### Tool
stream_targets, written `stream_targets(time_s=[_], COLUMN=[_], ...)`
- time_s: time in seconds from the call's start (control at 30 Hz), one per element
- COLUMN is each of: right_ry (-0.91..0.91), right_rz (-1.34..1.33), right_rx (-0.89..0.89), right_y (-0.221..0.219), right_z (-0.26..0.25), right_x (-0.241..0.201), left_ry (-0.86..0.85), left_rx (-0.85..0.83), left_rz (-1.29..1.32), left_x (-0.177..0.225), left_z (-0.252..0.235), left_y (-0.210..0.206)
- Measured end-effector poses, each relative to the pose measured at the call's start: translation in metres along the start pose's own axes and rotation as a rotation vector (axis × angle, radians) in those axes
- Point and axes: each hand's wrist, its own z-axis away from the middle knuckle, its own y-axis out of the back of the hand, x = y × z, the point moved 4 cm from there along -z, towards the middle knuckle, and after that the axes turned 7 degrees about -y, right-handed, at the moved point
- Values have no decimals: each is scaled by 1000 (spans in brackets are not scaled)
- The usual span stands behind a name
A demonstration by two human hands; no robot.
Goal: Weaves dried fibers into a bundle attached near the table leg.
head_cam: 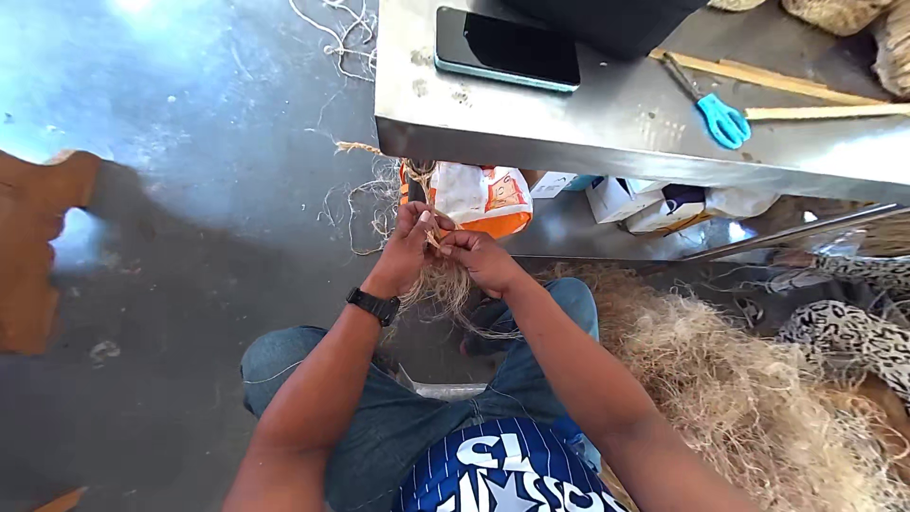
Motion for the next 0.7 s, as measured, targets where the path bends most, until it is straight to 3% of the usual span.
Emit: stream_targets(time_s=[0.1,0.2,0.53,0.7], right_ry=[-25,69,157,103], right_rz=[-13,-10,335,138], right_rx=[16,46,61,-10], right_y=[1,14,22,29], right_z=[9,4,-3,6], right_x=[1,12,13,-4], left_ry=[66,120,52,-4], left_rx=[16,58,76,52], left_rz=[-34,-102,-225,-336], left_x=[-2,-1,11,11], left_z=[0,-5,-28,-21], left_y=[3,12,24,24])
